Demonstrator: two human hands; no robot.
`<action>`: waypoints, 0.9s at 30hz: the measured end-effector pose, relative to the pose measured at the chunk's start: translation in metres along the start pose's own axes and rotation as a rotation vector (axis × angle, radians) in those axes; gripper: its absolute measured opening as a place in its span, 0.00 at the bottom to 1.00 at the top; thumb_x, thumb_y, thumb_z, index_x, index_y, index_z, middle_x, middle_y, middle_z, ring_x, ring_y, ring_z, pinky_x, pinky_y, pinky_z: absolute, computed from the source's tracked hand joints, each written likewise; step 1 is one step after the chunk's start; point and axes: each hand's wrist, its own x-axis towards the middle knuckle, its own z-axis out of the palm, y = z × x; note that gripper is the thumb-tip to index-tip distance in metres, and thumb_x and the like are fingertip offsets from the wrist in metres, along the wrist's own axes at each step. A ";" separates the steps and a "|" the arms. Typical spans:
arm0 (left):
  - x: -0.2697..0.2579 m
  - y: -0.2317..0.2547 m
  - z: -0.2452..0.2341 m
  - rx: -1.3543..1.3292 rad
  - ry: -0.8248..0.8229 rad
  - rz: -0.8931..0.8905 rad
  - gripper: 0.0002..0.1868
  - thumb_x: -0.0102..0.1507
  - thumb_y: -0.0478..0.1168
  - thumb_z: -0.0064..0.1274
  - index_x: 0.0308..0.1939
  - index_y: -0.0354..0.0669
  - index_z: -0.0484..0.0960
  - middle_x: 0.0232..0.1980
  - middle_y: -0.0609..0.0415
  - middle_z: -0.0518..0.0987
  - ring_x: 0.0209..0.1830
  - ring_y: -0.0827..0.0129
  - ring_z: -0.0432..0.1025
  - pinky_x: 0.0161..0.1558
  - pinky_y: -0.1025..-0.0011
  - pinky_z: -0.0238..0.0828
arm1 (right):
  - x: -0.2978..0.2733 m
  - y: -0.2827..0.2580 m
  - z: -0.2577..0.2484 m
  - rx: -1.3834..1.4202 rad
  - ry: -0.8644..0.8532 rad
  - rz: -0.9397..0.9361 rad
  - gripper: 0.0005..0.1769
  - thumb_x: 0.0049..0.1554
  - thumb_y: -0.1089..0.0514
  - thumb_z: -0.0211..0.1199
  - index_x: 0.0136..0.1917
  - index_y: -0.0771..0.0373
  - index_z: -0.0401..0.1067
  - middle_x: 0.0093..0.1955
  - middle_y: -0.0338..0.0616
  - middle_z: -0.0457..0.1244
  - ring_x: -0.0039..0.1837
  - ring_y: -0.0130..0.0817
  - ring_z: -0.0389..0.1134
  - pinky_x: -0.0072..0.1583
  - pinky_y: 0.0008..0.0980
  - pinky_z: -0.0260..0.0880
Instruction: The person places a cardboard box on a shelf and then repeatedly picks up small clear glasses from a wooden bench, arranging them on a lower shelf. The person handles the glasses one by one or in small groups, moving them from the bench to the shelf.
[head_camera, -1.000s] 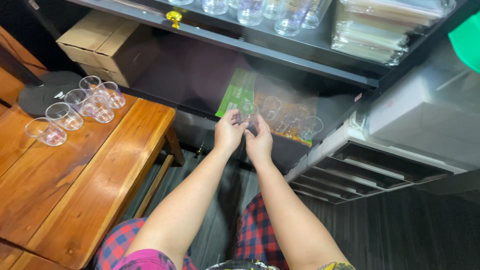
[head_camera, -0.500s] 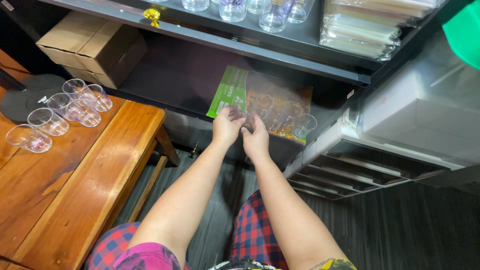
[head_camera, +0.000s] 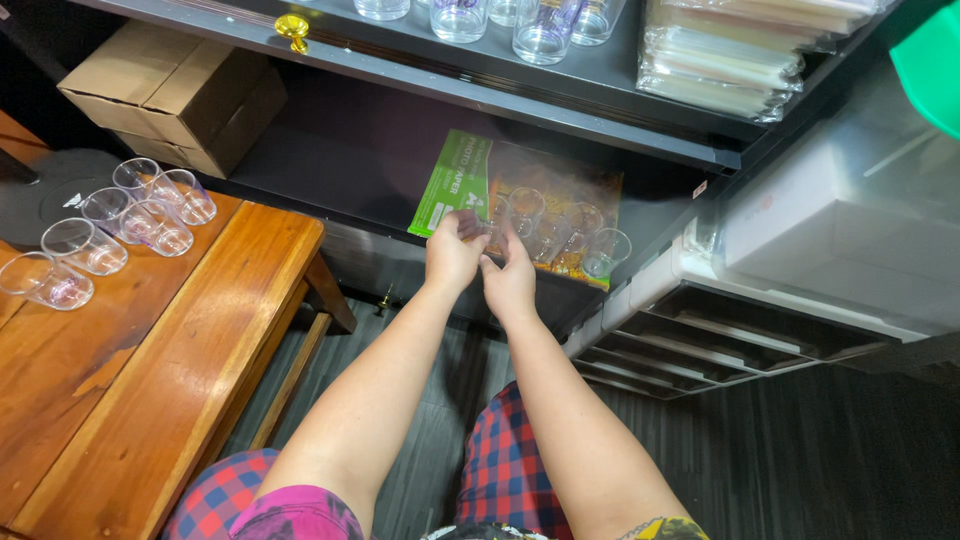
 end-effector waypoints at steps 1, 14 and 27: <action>0.000 0.000 0.000 0.000 0.000 0.000 0.28 0.59 0.32 0.66 0.63 0.36 0.77 0.61 0.35 0.80 0.63 0.54 0.75 0.60 0.68 0.79 | 0.001 0.002 0.000 0.000 0.000 0.000 0.41 0.58 0.71 0.62 0.82 0.67 0.53 0.80 0.65 0.53 0.81 0.51 0.52 0.76 0.44 0.61; -0.037 0.016 -0.017 -0.061 0.042 -0.015 0.28 0.61 0.29 0.62 0.65 0.33 0.75 0.64 0.32 0.77 0.66 0.50 0.72 0.62 0.66 0.78 | -0.009 0.034 0.008 0.014 0.068 0.040 0.37 0.58 0.69 0.63 0.79 0.67 0.58 0.78 0.65 0.55 0.80 0.53 0.53 0.73 0.40 0.68; -0.072 -0.038 -0.061 -0.151 0.002 -0.057 0.22 0.63 0.33 0.60 0.62 0.35 0.78 0.60 0.34 0.80 0.60 0.54 0.77 0.60 0.65 0.78 | -0.038 0.056 0.042 -0.231 -0.076 -0.094 0.22 0.59 0.55 0.66 0.67 0.49 0.76 0.62 0.40 0.71 0.68 0.36 0.69 0.68 0.40 0.71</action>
